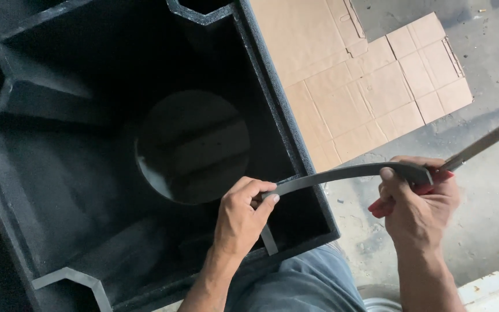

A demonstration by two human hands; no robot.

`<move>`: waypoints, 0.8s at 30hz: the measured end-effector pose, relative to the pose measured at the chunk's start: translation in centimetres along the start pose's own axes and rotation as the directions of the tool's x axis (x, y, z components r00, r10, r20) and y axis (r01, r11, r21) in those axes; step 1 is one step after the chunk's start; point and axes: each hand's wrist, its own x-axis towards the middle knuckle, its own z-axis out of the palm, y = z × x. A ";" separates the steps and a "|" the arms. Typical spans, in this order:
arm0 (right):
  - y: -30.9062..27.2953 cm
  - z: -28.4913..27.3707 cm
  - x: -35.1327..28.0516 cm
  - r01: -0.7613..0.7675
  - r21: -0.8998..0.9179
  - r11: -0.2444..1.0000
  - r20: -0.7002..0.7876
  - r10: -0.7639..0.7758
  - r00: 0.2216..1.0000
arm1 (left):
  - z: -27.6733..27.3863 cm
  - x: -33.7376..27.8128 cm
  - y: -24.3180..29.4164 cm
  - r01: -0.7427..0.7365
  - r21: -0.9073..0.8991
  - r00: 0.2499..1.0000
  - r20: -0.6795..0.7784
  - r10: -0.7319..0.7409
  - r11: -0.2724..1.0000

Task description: Applying and trimming foam adhesive strips to the internal edges of a wooden speaker cabinet.

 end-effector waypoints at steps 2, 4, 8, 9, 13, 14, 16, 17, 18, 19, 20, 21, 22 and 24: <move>-0.1 0.5 0.1 0.001 0.010 1.000 0.004 -0.001 1.000 | 0.3 0.4 -0.3 -0.040 0.063 0.999 -0.025 0.042 0.997; -0.3 1.0 0.0 -0.001 0.021 1.000 0.009 0.001 1.000 | 0.6 0.7 -0.3 -0.076 0.129 0.995 -0.047 0.083 0.989; -0.9 1.6 -0.3 0.065 0.010 0.998 0.064 -0.066 0.996 | 0.6 1.2 0.4 -0.070 0.171 0.997 -0.002 0.071 0.983; -1.1 1.7 -0.4 0.102 -0.013 0.995 0.072 -0.101 0.992 | 0.5 1.3 0.6 -0.079 0.178 0.997 0.015 0.078 0.981; -1.0 1.5 -0.2 0.079 -0.059 0.995 0.054 -0.075 0.996 | 0.6 1.2 0.4 -0.093 0.222 0.996 0.037 0.087 0.971; -0.6 1.1 -0.1 0.090 0.018 0.996 0.079 -0.091 0.993 | 0.6 1.1 0.4 -0.123 0.291 0.992 0.018 0.123 0.949; -0.6 0.7 0.0 0.097 0.096 0.991 0.103 -0.106 0.989 | 0.8 0.7 0.3 -0.149 0.359 0.987 0.002 0.158 0.922; -0.9 0.8 -0.1 0.065 0.113 0.991 0.098 -0.076 0.992 | 0.9 0.6 0.3 -0.211 0.465 0.969 -0.019 0.248 0.860; -1.3 0.8 -0.1 0.036 0.131 0.991 0.092 -0.048 0.995 | 1.1 0.5 0.3 -0.266 0.565 0.940 -0.028 0.340 0.781; -1.4 1.0 -0.2 0.038 0.131 0.991 0.092 -0.050 0.995 | 1.2 0.2 0.9 -0.267 0.565 0.939 -0.028 0.342 0.781; -1.6 1.2 -0.3 0.015 0.138 0.990 0.107 -0.030 0.994 | 1.3 0.0 1.5 -0.345 0.552 0.912 0.006 0.409 0.759; -1.8 1.4 -0.4 -0.007 0.146 0.989 0.123 -0.011 0.992 | 1.3 -0.3 2.1 -0.420 0.536 0.879 0.040 0.475 0.732; -1.5 1.7 -1.1 -0.006 0.146 0.989 0.123 -0.012 0.992 | 1.7 -0.6 2.8 -0.420 0.536 0.879 0.040 0.475 0.732; -0.9 2.5 -2.5 -0.136 0.210 0.968 0.169 0.101 0.980 | 2.4 -1.2 4.2 -0.553 0.346 0.826 0.106 0.554 0.758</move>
